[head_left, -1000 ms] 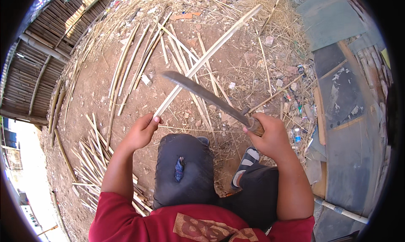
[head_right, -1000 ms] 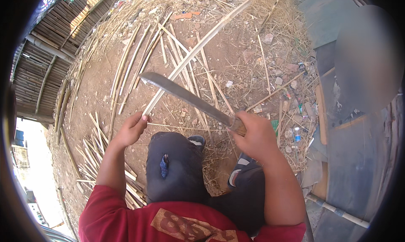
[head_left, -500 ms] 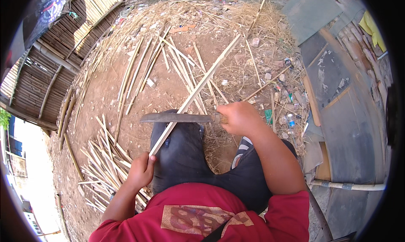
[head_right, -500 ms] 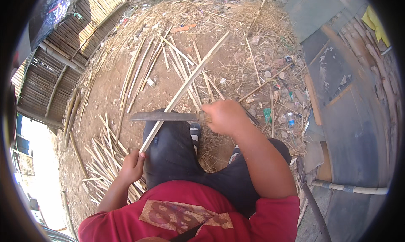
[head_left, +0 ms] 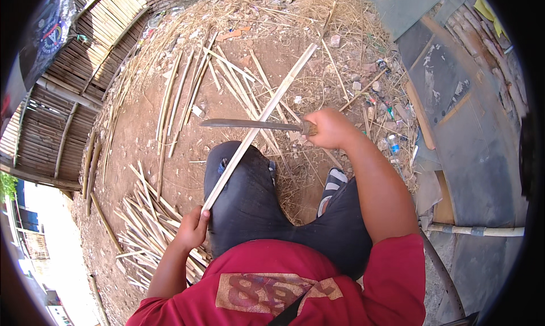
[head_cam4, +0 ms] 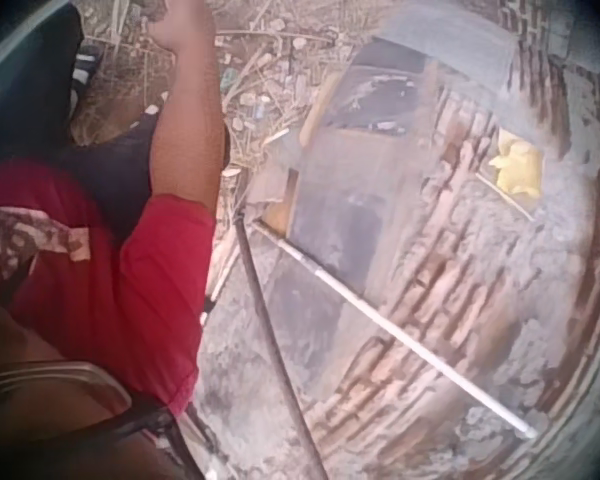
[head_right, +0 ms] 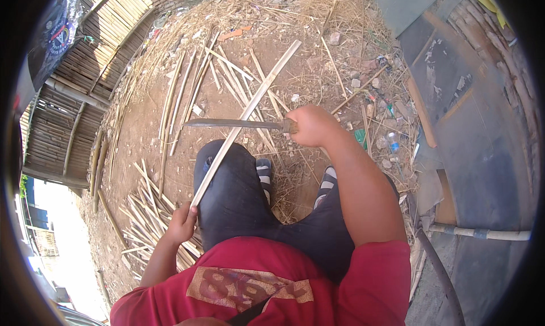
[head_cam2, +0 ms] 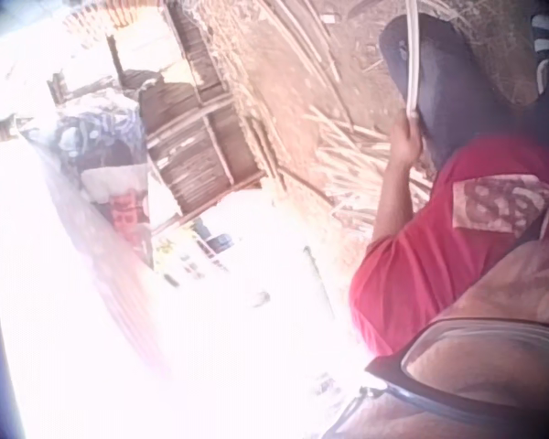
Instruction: The person shaves a long bamboo strip with a blade, removing thin layers to smooth the surface while sitting outdoors.
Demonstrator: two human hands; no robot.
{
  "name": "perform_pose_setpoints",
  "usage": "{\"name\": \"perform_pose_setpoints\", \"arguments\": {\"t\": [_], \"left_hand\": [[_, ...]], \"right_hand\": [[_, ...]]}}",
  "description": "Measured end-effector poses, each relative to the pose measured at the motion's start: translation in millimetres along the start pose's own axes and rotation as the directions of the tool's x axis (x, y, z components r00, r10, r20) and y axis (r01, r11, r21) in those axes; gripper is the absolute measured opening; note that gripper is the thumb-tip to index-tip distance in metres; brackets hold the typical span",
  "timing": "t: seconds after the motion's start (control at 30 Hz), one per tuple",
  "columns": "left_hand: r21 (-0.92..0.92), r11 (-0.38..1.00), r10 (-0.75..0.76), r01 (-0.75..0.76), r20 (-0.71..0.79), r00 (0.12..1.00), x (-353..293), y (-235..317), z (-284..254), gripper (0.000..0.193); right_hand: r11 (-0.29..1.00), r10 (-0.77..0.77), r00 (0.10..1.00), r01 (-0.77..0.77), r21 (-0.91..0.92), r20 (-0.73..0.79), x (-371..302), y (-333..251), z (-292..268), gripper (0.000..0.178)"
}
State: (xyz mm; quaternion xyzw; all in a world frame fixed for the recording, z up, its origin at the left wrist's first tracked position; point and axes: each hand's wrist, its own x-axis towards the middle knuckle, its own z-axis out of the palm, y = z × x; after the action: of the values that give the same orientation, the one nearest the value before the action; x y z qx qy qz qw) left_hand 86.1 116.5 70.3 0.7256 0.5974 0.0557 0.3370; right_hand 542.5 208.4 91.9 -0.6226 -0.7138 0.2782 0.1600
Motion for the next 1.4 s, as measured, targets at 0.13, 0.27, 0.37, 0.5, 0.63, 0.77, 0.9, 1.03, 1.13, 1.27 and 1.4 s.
{"name": "perform_pose_setpoints", "arguments": {"t": [0.13, 0.27, 0.37, 0.5, 0.63, 0.77, 0.9, 1.03, 1.13, 1.27, 1.4], "left_hand": [[-0.182, 0.976, -0.092, 0.116, 0.134, 0.987, 12, -3, -7, 0.052], [0.034, 0.999, -0.035, 0.036, -0.035, 0.999, 4, -18, 2, 0.05], [0.243, 0.969, -0.006, 0.05, -0.178, 0.984, -4, -4, 7, 0.049], [0.266, 0.957, -0.06, 0.116, -0.21, 0.976, -5, 0, 17, 0.049], [0.332, 0.934, -0.072, 0.132, -0.186, 0.98, 1, 10, 17, 0.048], [0.327, 0.941, -0.031, 0.091, -0.184, 0.982, 2, 13, 13, 0.048], [0.289, 0.953, -0.037, 0.094, -0.196, 0.98, -8, 18, 14, 0.042], [0.288, 0.954, -0.04, 0.084, -0.154, 0.987, -10, 21, 22, 0.043], [0.301, 0.953, 0.025, 0.028, -0.17, 0.985, 5, 20, 21, 0.047], [0.331, 0.944, 0.09, -0.001, -0.253, 0.963, -7, 15, 18, 0.046], [0.401, 0.913, 0.034, 0.073, -0.255, 0.966, -17, 28, 13, 0.047]], "right_hand": [[0.984, -0.013, 0.997, -0.001, -0.178, -0.076, -1, -10, 7, 0.02], [0.98, -0.019, 0.993, -0.006, -0.2, -0.12, -13, -23, 12, 0.018], [0.964, -0.049, 0.988, 0.009, -0.265, -0.144, -20, -28, 11, 0.02], [0.927, -0.097, 0.993, 0.065, -0.368, -0.068, -21, -49, 18, 0.021], [0.993, 0.01, 0.996, 0.001, -0.114, 0.092, 4, -11, 10, 0.02], [0.993, 0.068, 0.998, -0.066, -0.099, 0.017, -11, -26, 8, 0.021], [0.953, -0.083, 0.992, 0.053, -0.3, -0.09, -25, -35, 19, 0.021], [0.979, 0.006, 1.0, -0.006, -0.206, 0.001, -18, -6, 11, 0.021], [0.982, 0.034, 0.998, -0.043, -0.184, -0.052, -14, 3, 8, 0.021], [0.964, -0.012, 0.992, -0.023, -0.264, -0.129, -33, -21, 1, 0.021], [0.951, -0.06, 0.991, 0.021, -0.308, -0.117, -44, -22, 2, 0.023]]}}
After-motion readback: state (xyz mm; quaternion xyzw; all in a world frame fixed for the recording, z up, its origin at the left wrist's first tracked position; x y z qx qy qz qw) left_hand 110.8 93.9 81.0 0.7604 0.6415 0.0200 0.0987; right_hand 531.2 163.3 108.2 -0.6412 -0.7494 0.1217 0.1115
